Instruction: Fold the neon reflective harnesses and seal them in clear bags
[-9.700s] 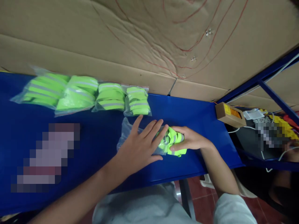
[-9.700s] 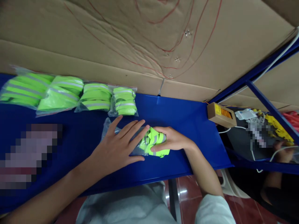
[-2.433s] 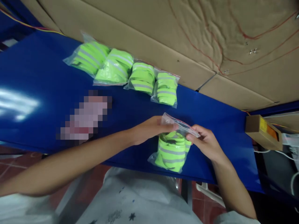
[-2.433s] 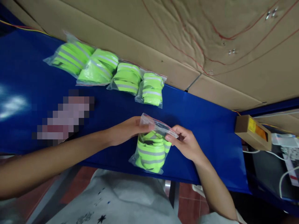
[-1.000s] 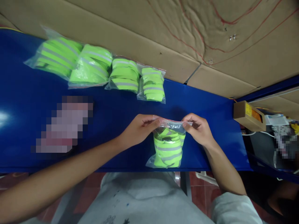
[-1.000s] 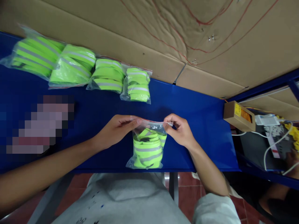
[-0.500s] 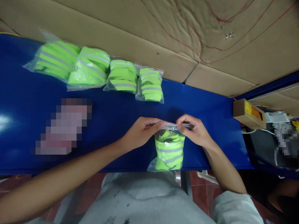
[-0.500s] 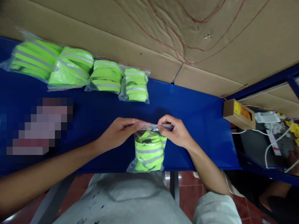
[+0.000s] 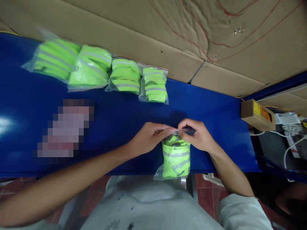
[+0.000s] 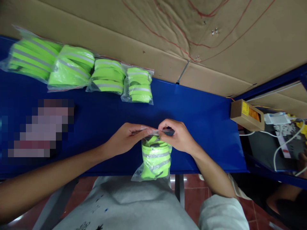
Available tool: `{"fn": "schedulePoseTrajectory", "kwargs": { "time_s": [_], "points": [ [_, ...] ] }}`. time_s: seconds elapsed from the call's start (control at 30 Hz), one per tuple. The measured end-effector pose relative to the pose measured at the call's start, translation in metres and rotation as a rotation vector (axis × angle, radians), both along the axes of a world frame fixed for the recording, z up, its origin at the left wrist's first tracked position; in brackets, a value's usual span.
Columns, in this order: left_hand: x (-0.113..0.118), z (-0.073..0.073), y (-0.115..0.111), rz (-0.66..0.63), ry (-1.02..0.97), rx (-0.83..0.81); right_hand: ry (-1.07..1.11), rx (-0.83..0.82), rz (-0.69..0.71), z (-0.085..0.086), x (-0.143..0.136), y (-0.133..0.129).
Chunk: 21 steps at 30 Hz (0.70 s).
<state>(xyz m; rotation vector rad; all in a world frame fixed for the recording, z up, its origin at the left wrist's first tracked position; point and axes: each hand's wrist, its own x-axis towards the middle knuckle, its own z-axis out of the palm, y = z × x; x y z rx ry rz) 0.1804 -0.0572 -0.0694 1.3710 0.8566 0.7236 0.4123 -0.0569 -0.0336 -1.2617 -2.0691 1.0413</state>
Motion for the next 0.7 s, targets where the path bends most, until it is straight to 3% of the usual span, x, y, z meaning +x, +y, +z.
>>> {"fn": "schedulePoseTrajectory", "kwargs": {
  "time_s": [0.23,0.37,0.47,0.53,0.6,0.7],
  "points": [
    [0.002,-0.003,0.000,-0.002,0.061,0.115,0.027,0.004,0.014,-0.002,-0.006,-0.003],
    [0.001,-0.001,-0.002,0.148,0.055,0.250,0.058,-0.032,0.045,-0.001,-0.003,-0.004],
    [-0.002,0.001,0.000,0.193,0.024,0.231,0.110,-0.064,-0.013,-0.001,0.003,-0.003],
    [-0.007,0.004,0.005,0.142,-0.008,0.133,0.177,-0.098,-0.092,-0.003,0.008,-0.001],
    [-0.012,0.006,0.010,0.000,-0.038,0.032,0.249,-0.140,-0.155,-0.006,0.012,0.002],
    [-0.021,0.009,0.016,-0.171,-0.046,0.018,0.284,-0.206,-0.161,-0.008,0.016,0.006]
  ]
}}
